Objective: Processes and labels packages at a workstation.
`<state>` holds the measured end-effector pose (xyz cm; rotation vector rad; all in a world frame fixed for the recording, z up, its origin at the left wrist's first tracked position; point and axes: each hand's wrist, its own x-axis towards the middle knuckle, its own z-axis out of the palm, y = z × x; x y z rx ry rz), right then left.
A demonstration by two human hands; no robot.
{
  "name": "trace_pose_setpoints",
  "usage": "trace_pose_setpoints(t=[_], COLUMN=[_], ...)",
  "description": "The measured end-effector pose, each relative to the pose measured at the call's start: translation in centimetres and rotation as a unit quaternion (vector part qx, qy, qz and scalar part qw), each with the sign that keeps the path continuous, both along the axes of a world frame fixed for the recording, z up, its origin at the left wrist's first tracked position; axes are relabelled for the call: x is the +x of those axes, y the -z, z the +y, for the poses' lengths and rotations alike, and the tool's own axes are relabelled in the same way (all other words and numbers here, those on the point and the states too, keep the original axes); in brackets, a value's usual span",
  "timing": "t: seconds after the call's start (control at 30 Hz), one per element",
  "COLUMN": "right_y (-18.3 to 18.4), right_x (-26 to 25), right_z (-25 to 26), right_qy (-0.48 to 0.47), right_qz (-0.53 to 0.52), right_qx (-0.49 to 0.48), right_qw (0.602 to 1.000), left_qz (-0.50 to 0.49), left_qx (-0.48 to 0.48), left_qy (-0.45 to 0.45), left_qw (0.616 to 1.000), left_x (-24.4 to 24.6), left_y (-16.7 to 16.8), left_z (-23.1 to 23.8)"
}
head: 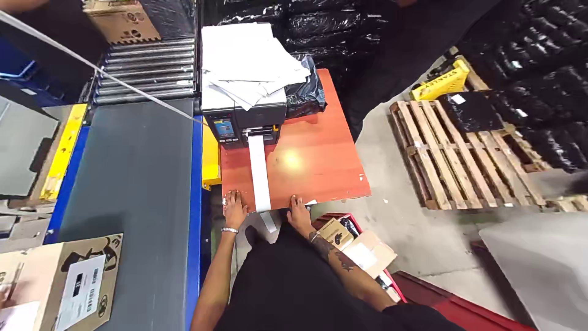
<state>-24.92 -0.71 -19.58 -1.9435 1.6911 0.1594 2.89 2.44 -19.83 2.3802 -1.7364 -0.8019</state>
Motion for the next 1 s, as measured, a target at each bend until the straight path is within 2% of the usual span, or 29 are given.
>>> trace_pose_setpoints(t=[0.47,0.57,0.6,0.67,0.73,0.8,0.9,1.0], right_y=[-0.3,-1.5,-2.1,-3.5,-5.8,-8.9,-13.5,-14.2], right_x=[0.3,0.3,0.3,0.4,1.0,2.3,5.4,9.1], right_z=[-0.4,-1.1,-1.3,-1.4,-1.4,-1.6,-3.7,-9.2], right_qy=[-0.013,0.005,0.009,0.009,0.005,0.023,0.024,0.026], right_qz=[0.023,0.012,-0.011,-0.121,-0.26,-0.352,-0.411,-0.426], right_qx=[0.015,0.063,0.094,0.132,0.149,0.159,0.108,0.015], right_qw=[1.0,0.998,0.995,0.984,0.954,0.922,0.905,0.904], left_qz=[0.006,0.007,0.009,0.028,0.071,0.132,0.196,0.22], left_qx=[-0.008,-0.016,-0.017,-0.022,-0.035,-0.054,-0.101,-0.119], left_qy=[0.002,0.01,0.01,0.006,-0.007,-0.03,-0.082,-0.134], left_qw=[1.0,1.0,1.0,0.999,0.997,0.989,0.972,0.959], left_x=[0.3,0.4,0.4,0.7,1.3,1.7,1.9,1.2], left_y=[0.4,0.4,0.3,0.3,0.0,-0.4,-1.2,-2.4], left_z=[0.5,0.2,0.3,0.6,0.4,0.4,1.3,2.8])
